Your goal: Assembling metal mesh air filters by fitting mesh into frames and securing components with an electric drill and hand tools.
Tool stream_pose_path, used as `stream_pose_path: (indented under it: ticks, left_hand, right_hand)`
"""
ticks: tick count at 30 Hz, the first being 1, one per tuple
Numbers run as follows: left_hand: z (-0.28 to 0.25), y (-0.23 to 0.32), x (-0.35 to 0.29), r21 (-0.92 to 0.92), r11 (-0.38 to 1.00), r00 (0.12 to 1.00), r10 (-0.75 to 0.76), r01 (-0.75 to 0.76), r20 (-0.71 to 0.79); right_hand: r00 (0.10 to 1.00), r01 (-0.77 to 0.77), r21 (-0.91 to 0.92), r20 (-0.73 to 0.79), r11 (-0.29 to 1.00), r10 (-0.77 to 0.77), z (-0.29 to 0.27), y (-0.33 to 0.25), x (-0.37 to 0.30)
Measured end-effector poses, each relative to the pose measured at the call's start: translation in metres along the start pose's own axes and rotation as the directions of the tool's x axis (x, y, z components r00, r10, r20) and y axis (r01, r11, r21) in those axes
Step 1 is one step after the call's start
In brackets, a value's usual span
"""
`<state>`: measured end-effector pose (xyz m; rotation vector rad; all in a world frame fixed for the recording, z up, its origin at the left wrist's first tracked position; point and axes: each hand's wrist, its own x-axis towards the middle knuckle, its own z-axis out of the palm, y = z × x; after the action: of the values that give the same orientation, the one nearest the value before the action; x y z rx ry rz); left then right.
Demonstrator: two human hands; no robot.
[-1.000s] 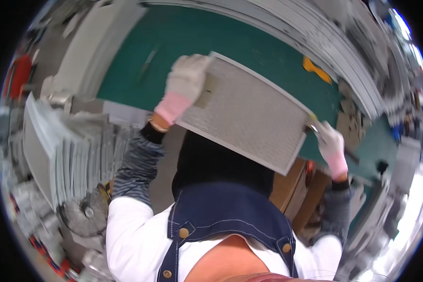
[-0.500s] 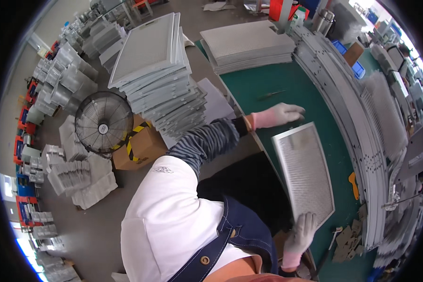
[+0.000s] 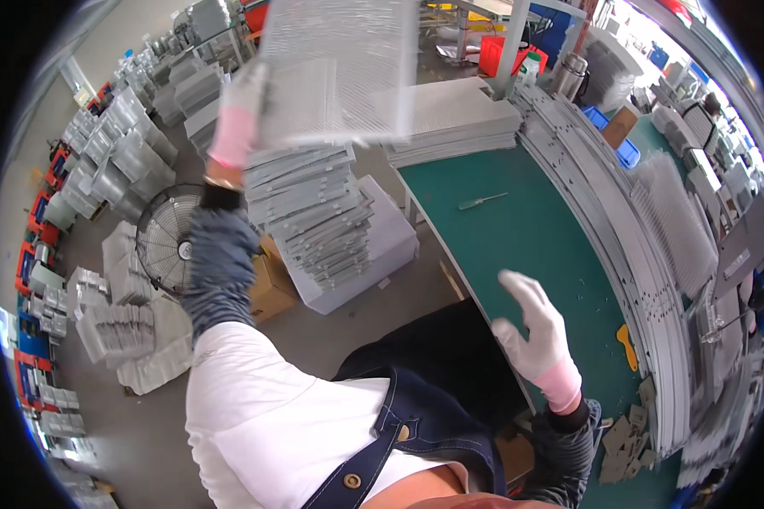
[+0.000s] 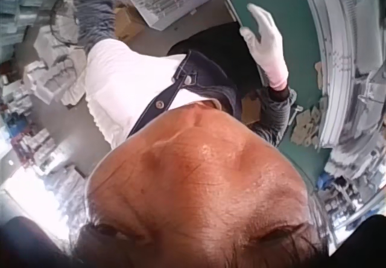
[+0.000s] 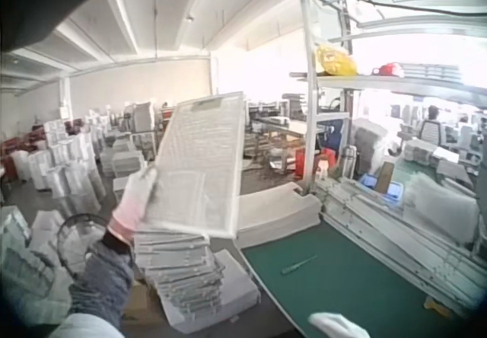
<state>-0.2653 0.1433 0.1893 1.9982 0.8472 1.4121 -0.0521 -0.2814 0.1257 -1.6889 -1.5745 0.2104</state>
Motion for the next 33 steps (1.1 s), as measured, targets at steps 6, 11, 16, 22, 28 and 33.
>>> stream_pose_path:
  ticks: [6,11,16,22,28,33]
  left_hand:
    - [-0.126,-0.149,0.066,0.884,0.465,0.908,-0.389,0.051,0.152]
    - [-0.114,-0.149,0.054,0.912,0.400,0.941,-0.335,0.092,0.052]
    - [-0.050,-0.074,0.074,0.963,0.252,0.969,-0.199,-0.094,0.147]
    - [0.122,0.062,0.063,0.306,0.742,0.769,0.418,-0.597,0.484]
    - [0.374,0.022,0.077,0.396,0.619,0.668,0.297,-0.679,0.682]
    - [0.454,0.014,0.014,0.554,0.645,0.619,-0.155,-0.527,0.770]
  right_hand:
    - [0.955,-0.297,-0.042,0.008,0.954,0.297,-0.010,0.022,-0.046]
    - [0.905,-0.424,-0.131,-0.044,0.896,0.422,-0.020,0.028,-0.072]
    - [0.854,-0.519,-0.229,-0.170,0.824,0.491,-0.042,0.042,-0.111]
    - [0.812,-0.566,-0.473,-0.462,0.675,0.358,-0.121,0.106,-0.164]
    - [0.619,-0.745,-0.407,-0.718,0.528,0.320,-0.242,0.170,-0.144]
    - [0.596,-0.592,-0.009,-0.678,0.806,0.430,-0.318,0.271,-0.152]
